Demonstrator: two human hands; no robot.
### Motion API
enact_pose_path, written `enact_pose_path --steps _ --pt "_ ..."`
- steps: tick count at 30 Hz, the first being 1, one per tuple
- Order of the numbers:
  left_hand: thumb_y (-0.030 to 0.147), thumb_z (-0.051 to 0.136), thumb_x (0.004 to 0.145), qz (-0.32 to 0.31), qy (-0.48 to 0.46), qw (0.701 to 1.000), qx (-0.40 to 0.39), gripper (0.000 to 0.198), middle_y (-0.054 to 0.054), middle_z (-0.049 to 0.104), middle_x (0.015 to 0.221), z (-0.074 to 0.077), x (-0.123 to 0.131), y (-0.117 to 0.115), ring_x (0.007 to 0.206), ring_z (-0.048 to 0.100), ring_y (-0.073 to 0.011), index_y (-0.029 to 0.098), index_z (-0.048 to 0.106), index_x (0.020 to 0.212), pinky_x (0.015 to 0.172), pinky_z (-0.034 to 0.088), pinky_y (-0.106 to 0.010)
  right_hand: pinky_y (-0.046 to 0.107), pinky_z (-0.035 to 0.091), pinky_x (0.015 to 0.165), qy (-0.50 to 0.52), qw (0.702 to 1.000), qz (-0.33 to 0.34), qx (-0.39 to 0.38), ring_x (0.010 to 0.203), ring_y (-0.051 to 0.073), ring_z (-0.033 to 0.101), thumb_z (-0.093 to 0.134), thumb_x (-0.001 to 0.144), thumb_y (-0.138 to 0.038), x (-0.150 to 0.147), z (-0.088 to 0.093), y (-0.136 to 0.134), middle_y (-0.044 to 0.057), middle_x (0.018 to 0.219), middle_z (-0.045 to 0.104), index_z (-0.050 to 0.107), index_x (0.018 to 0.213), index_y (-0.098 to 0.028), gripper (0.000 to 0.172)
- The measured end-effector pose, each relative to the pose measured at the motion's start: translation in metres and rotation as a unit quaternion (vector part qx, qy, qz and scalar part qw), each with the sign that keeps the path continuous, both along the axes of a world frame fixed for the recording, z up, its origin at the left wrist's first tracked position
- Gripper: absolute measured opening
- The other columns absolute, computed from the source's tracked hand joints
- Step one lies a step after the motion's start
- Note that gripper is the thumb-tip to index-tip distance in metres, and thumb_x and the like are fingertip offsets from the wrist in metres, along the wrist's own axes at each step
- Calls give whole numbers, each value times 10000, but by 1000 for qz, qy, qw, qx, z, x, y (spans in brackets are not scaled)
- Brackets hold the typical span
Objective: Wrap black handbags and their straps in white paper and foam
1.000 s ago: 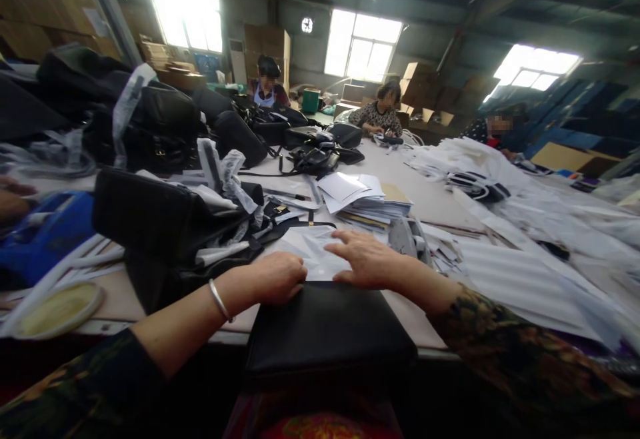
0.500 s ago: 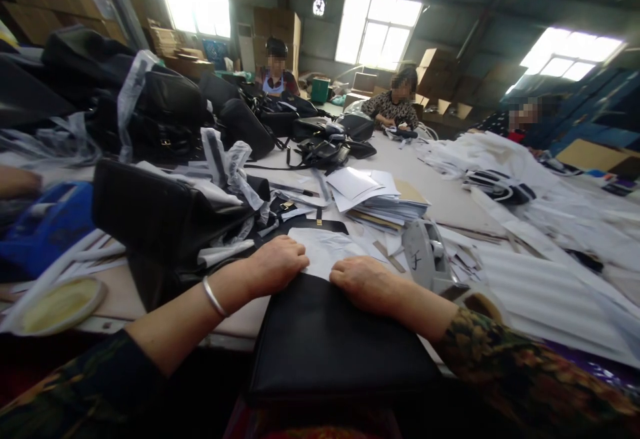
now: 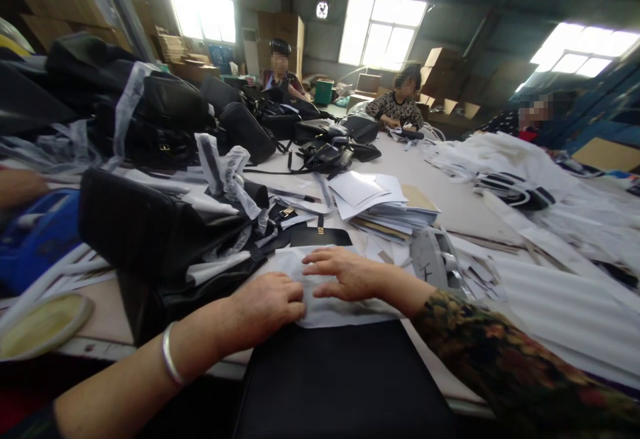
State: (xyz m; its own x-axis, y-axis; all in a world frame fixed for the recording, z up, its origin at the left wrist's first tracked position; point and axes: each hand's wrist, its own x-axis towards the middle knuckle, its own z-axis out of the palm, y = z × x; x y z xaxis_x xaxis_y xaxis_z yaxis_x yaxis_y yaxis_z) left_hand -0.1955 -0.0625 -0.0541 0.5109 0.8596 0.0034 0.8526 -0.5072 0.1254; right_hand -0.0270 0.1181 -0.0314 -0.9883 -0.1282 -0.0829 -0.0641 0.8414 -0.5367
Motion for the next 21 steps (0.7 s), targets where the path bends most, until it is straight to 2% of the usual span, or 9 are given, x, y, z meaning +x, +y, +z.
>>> enact_pose_path --steps 3,6,8,10,12,14,15,18,21 --pt "173 549 905 21 -17 999 -31 130 -39 688 906 11 -4 -11 817 639 -213 232 663 885 722 449 -334 586 185 1172 -86 995 -13 54 1471 375 254 443 948 -631 -1 -23 -5 186 1599 288 388 1522 -211 713" --pt "354 632 893 54 -68 990 -114 133 -15 700 813 41 -2 -17 708 645 -190 251 673 818 635 445 -304 644 160 1152 -128 990 -31 53 1487 417 173 400 928 -700 4 -30 -11 194 1631 177 262 1568 -252 794" --pt "478 670 861 54 -125 978 -158 214 1 727 824 62 -1 -5 710 662 -181 278 708 926 644 464 -276 653 152 1149 -125 990 -30 51 1486 424 166 418 916 -708 5 -29 -13 190 1632 179 261 1568 -260 807" --pt "462 611 910 75 -176 970 -149 245 -3 754 950 70 -2 21 847 691 -181 290 719 1045 768 486 -256 655 157 1145 -116 991 -26 55 1483 425 174 418 919 -701 4 -28 -14 190 1628 196 268 1567 -256 800" --pt "371 522 960 167 -175 965 -99 253 -28 750 1050 61 -7 54 970 685 -192 259 721 1069 851 477 -264 652 156 1146 -108 992 -22 61 1483 422 174 410 923 -696 4 -30 -14 190 1628 199 267 1568 -251 796" --pt "354 534 935 330 -89 936 -85 260 -98 747 1052 38 -14 82 1026 679 -254 197 734 988 874 481 -315 651 140 1151 -105 992 -22 67 1487 421 160 409 924 -694 5 -33 -15 193 1633 173 250 1573 -249 803" --pt "380 566 907 372 -69 920 -97 288 -157 747 1008 24 -18 93 995 689 -304 150 737 932 834 498 -353 651 129 1153 -105 992 -24 70 1490 421 150 411 922 -695 5 -36 -15 193 1637 155 237 1576 -252 808" --pt "488 647 818 437 -61 889 -125 383 -218 743 871 -13 -28 104 891 708 -366 111 718 823 735 523 -381 657 109 1155 -105 991 -33 73 1494 421 137 413 915 -703 8 -43 -16 179 1646 119 214 1580 -273 816" --pt "447 734 726 454 -112 876 -116 341 -184 751 896 -31 -33 99 910 708 -358 133 712 859 753 531 -374 677 113 1145 -105 991 -43 69 1492 435 125 399 908 -720 9 -46 -16 169 1650 100 206 1580 -287 823"
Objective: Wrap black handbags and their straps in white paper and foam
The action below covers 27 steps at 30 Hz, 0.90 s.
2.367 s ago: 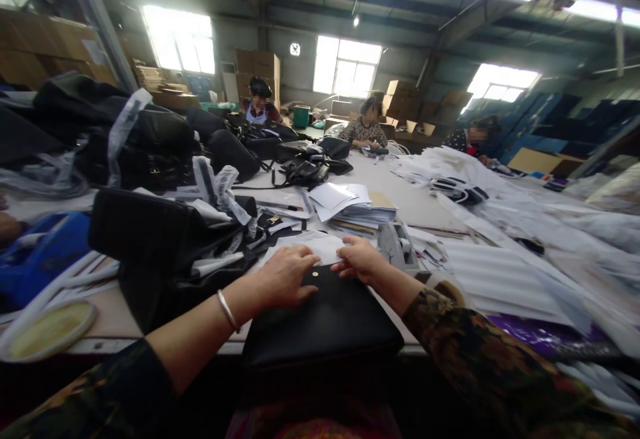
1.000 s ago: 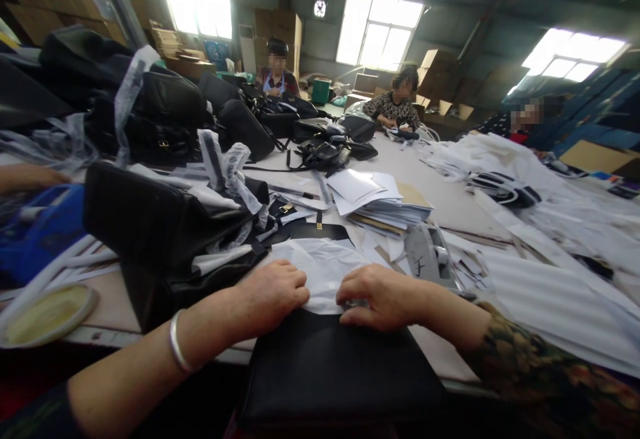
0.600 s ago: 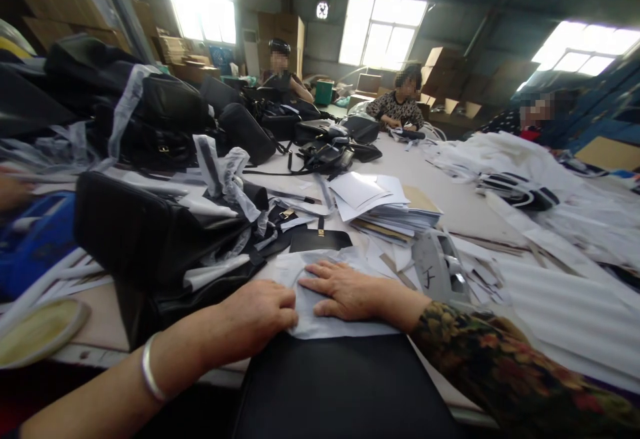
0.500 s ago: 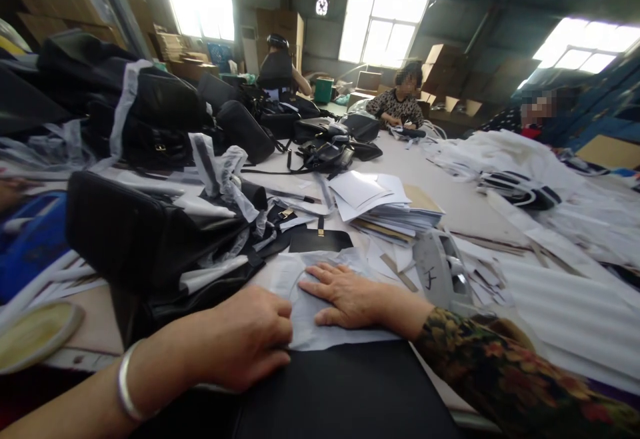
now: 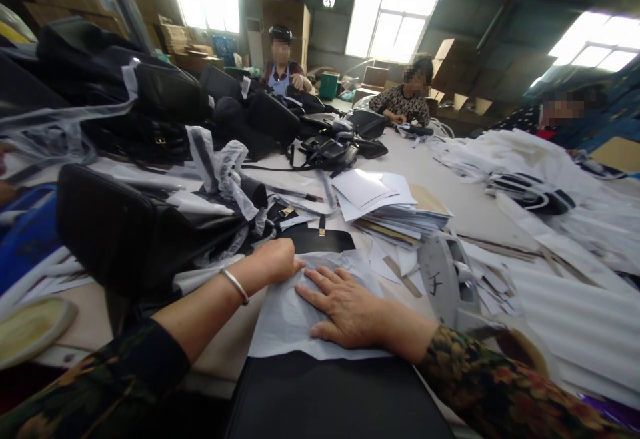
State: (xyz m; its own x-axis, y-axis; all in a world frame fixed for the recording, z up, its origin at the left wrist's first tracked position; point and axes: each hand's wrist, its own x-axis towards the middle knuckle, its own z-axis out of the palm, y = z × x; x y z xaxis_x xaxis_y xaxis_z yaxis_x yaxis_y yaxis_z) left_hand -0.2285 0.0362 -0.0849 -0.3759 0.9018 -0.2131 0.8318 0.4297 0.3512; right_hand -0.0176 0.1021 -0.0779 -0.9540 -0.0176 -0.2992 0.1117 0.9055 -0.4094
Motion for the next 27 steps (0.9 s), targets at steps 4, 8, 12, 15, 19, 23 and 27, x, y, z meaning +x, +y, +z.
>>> enact_pose_path --steps 4,8,12,15,19,23,27 --pt "301 719 736 21 -101 990 94 421 -94 750 1014 -7 1 -6 961 706 -257 169 667 1132 815 543 -315 678 128 1142 7 1000 -1 -5 1486 449 137 393 911 -716 1 0 0 187 1642 126 215 1580 -275 821" --pt "344 525 895 91 -188 962 178 513 -87 733 1068 -20 1 -10 916 714 -167 128 477 1358 779 556 -254 679 135 1139 18 1000 -3 -3 1480 455 153 403 917 -700 2 0 1 182 1640 150 232 1576 -273 803" --pt "460 525 885 171 -192 946 195 527 -126 719 1071 -27 -6 -12 946 702 -212 103 549 1271 787 545 -286 675 126 1143 17 1000 -1 -4 1485 442 151 421 917 -690 3 1 0 171 1644 145 243 1573 -274 797" --pt "623 589 800 168 -184 958 144 498 -114 730 811 -21 -12 -4 888 698 -294 139 703 828 768 522 -336 674 120 1146 20 1000 -5 3 1490 435 137 435 913 -685 4 1 -2 165 1647 134 233 1575 -281 801" --pt "671 692 677 132 -208 966 76 532 -122 663 598 -9 -12 11 916 681 -372 194 572 473 778 495 -362 675 100 1152 32 999 -7 19 1493 434 123 431 917 -679 6 3 -6 173 1641 159 253 1571 -274 790" --pt "449 818 609 116 -300 945 60 407 -53 699 710 -1 -5 14 831 691 -280 156 721 874 706 512 -307 675 94 1152 38 999 -3 34 1492 436 125 413 919 -689 8 3 -8 197 1631 177 278 1564 -255 790" --pt "274 770 678 128 -419 896 73 657 -23 679 808 4 2 8 687 664 -172 139 555 1284 604 506 -256 667 117 1152 39 999 -2 32 1485 439 158 404 921 -690 8 2 -7 210 1629 169 269 1566 -251 792"
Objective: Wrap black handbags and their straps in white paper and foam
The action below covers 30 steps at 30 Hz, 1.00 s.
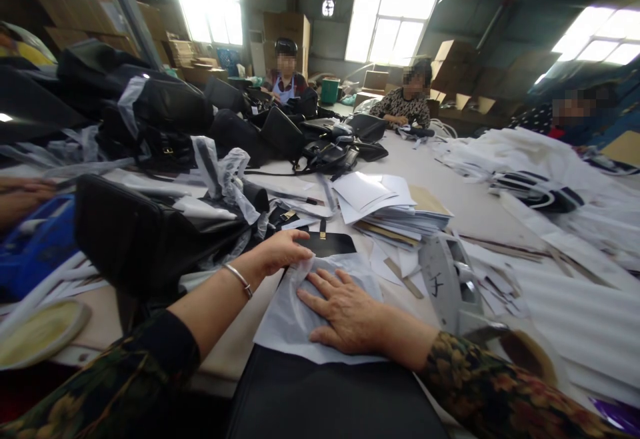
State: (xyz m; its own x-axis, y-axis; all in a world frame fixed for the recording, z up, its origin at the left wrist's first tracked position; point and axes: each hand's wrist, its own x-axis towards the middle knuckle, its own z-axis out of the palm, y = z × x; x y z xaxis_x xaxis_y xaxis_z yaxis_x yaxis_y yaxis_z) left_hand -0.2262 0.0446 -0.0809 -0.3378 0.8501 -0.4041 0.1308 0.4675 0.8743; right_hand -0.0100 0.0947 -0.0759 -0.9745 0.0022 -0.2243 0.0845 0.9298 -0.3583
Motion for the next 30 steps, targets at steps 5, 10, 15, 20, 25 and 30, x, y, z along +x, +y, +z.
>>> enact_pose_path --steps 5,10,15,20,25,30 --pt "347 667 825 40 -95 995 11 539 -28 628 884 2 -1 0 732 672 -142 176 457 1291 667 549 -252 659 126 1156 10 1000 1 -1 1480 440 178 419 923 -676 1 -1 0 209 1629 171 282 1562 -249 780" --pt "549 404 959 32 -104 992 -67 420 -14 567 688 -4 -11 9 556 581 -123 152 532 1010 546 513 -234 656 106 1162 22 1000 10 5 1487 430 160 449 926 -648 2 3 -4 194 1632 176 290 1559 -248 766" --pt "548 759 715 -64 -50 987 -136 433 43 462 494 -7 -17 17 375 370 -81 142 609 741 350 250 -192 646 76 1173 28 999 22 12 1500 405 129 442 935 -635 3 5 -5 171 1630 208 308 1553 -242 745" --pt "223 813 508 -152 -40 981 -116 246 35 523 501 -1 -17 23 438 446 -99 150 620 641 403 306 -197 654 87 1166 29 999 19 8 1498 400 147 446 928 -646 3 3 -3 169 1635 188 307 1552 -247 754" --pt "154 705 476 -180 -23 981 -64 225 49 516 542 4 -23 26 468 415 -81 168 557 645 428 304 -189 655 87 1164 32 999 21 -1 1504 393 120 445 931 -637 3 3 -3 159 1643 162 300 1555 -243 751" --pt "242 654 598 -162 28 986 -23 438 -10 645 818 20 -27 24 610 556 -117 179 607 1029 520 420 -210 666 103 1153 29 999 16 -3 1495 408 145 462 928 -625 2 3 -4 162 1638 185 301 1555 -245 750"
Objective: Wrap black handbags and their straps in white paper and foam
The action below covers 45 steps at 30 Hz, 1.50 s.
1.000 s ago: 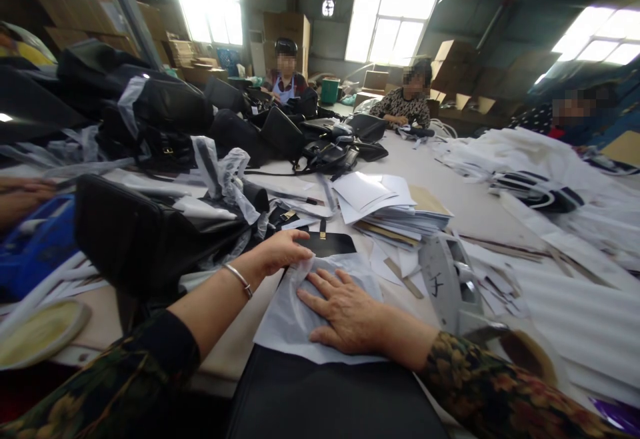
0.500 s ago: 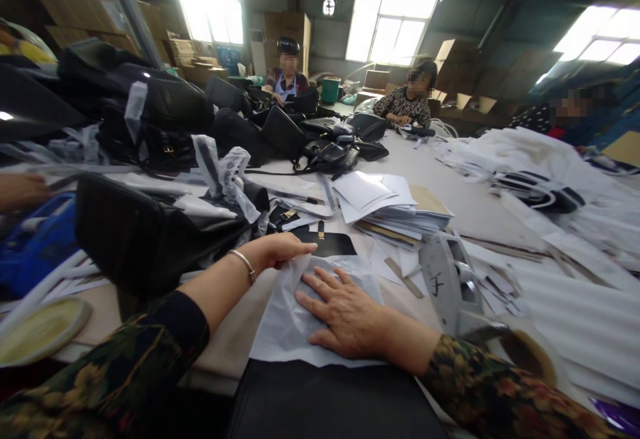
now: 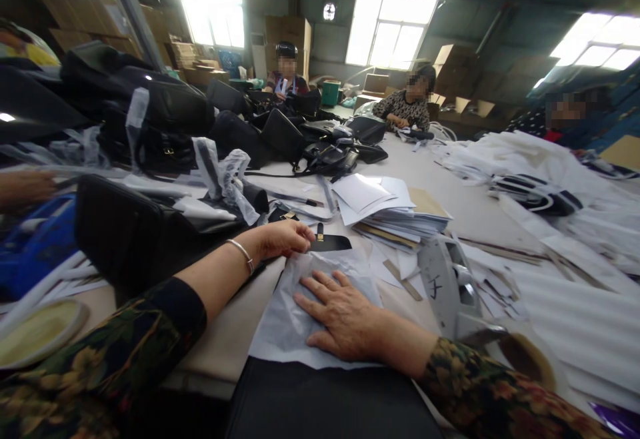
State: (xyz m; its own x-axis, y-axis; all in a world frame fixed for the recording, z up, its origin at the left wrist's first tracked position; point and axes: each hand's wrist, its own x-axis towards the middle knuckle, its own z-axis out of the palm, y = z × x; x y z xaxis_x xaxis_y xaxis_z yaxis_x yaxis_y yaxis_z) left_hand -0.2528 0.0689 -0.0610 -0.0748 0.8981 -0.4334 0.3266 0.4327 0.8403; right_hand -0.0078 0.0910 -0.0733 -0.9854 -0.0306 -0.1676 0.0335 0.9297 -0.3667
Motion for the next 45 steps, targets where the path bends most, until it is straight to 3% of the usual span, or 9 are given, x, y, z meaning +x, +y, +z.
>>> enact_pose_path --steps 3,6,13,18,23,28,34,38,45 --pt "363 643 712 1 69 998 14 468 -42 679 916 6 2 -2 737 625 -158 178 608 1141 604 472 -240 679 107 1146 -6 1000 -9 -6 1490 416 158 461 929 -625 0 -1 0 152 1638 192 291 1557 -261 746" --pt "445 745 660 -31 170 985 -4 409 -51 697 794 3 5 -7 774 652 -219 145 713 937 651 481 -273 691 109 1138 -10 1000 -10 -12 1485 425 169 455 929 -632 0 -1 0 162 1635 197 292 1557 -256 750" --pt "196 721 707 -9 388 922 -6 193 -70 716 853 -12 11 -34 852 677 -234 157 731 896 763 498 -288 728 132 1113 -32 999 -34 -14 1476 458 160 438 913 -675 0 0 0 161 1635 197 276 1563 -271 783" --pt "142 517 883 34 493 867 68 227 -218 637 1147 7 54 -57 1181 572 -352 94 676 1037 1016 428 -484 751 155 1091 -35 998 -40 -20 1458 482 195 423 912 -692 0 -3 0 169 1632 202 272 1565 -275 790" --pt "369 583 907 -161 357 889 239 511 -160 522 1425 8 101 -83 1333 478 -261 150 518 1365 1118 394 -369 698 144 1136 -9 999 -21 -31 1451 405 263 504 914 -611 1 -6 4 134 1599 313 346 1535 -296 714" --pt "635 516 886 -251 336 898 132 891 -189 172 1640 -17 106 -99 1502 161 -379 180 186 1577 1210 171 -539 661 138 1154 -54 997 -22 -46 1488 396 179 534 882 -656 23 -7 33 120 1632 231 290 1556 -299 801" --pt "791 431 830 -314 328 885 101 852 -192 161 1639 -9 103 -95 1475 142 -485 338 306 1542 1149 137 -675 599 291 1128 -87 987 -138 -10 1428 389 334 565 881 -630 77 -3 72 177 1579 335 368 1531 -237 785" --pt "804 476 797 -324 340 878 95 888 -204 180 1632 -4 107 -93 1465 186 -490 350 302 1540 1140 147 -682 569 272 1156 15 984 -176 9 1438 381 317 630 875 -540 96 14 55 177 1577 338 532 1428 -187 664" --pt "784 533 781 -326 359 872 68 928 -208 159 1635 1 114 -89 1486 151 -452 340 266 1551 1155 129 -662 355 350 1159 -3 973 -66 -222 1281 213 560 463 1002 -403 125 43 4 78 1281 679 720 1196 -192 385"
